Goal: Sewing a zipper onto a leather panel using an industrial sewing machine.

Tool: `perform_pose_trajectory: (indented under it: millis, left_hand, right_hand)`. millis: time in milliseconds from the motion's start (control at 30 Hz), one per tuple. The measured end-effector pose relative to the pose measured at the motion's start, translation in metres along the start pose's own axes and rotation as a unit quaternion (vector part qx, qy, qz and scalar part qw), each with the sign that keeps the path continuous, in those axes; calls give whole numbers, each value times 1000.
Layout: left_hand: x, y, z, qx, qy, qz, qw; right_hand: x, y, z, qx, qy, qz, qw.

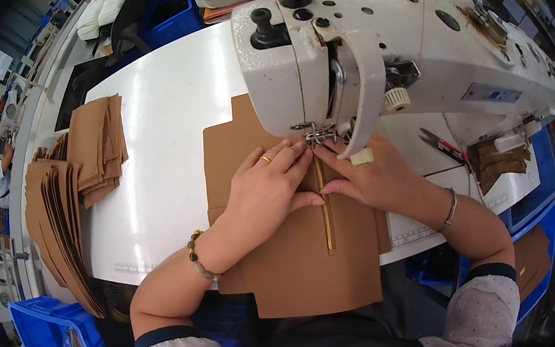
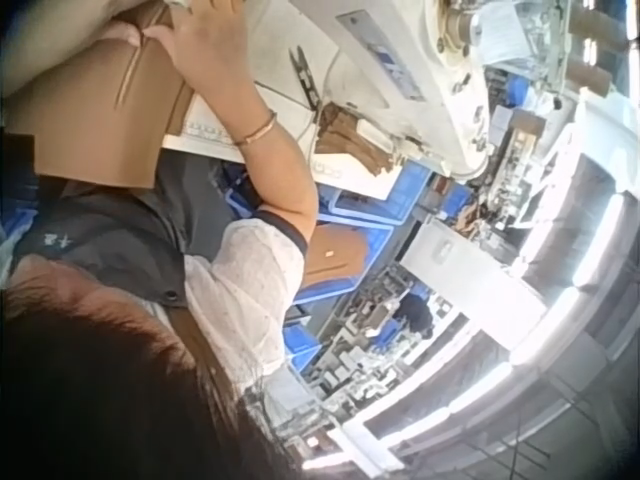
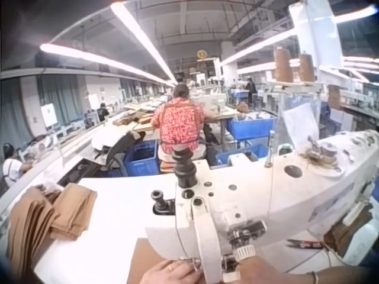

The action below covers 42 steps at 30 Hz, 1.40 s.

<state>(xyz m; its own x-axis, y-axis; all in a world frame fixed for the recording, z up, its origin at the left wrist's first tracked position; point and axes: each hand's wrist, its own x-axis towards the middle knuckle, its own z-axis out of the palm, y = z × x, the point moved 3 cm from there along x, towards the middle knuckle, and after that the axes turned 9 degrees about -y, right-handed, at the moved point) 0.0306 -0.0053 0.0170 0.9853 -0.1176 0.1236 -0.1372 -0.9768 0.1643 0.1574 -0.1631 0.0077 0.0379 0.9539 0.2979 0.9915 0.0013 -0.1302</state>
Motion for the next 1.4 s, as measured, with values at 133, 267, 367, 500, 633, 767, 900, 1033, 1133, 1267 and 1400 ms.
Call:
perform_pose_trajectory:
  millis: [133, 267, 367, 500, 633, 767, 900, 1033, 1133, 1267, 1400]
  left_hand:
    - [0, 0, 1, -3, -3, 0, 1000]
    - [1, -2, 1, -1, 5, 1, 1000]
    - [1, -2, 2, 5, 5, 3, 1000]
    - [2, -1, 1, 7, 5, -2, 1000]
    - [1, -2, 3, 2, 6, -2, 1000]
    - [1, -2, 4, 4, 11, -3, 1000]
    - [-16, 19, -5, 17, 5, -11, 1000]
    - [-72, 85, -11, -19, -101, 23, 994]
    - [-84, 109, -2, 140, -103, 32, 984]
    - [-81, 78, -13, -232, -79, -15, 969]
    - [-80, 44, -20, -465, -131, -182, 857]
  right_hand:
    - [-1, 1, 3, 8, -7, 4, 1000]
    - [-1, 3, 6, -4, -5, 3, 1000]
    - [0, 4, 5, -3, -7, 3, 1000]
    - [2, 3, -1, -20, 25, -21, 999]
    - [-4, -1, -3, -61, 78, 9, 995]
    - [1, 2, 2, -86, 34, 30, 995]
    - [-2, -4, -12, -81, 29, 30, 996]
    - [-27, -15, -41, -44, -19, 47, 998]
    - [-52, -23, -53, 33, -50, 90, 994]
    - [-79, -39, -55, 135, -6, 115, 984]
    - [-84, -68, -40, 158, 66, 46, 984]
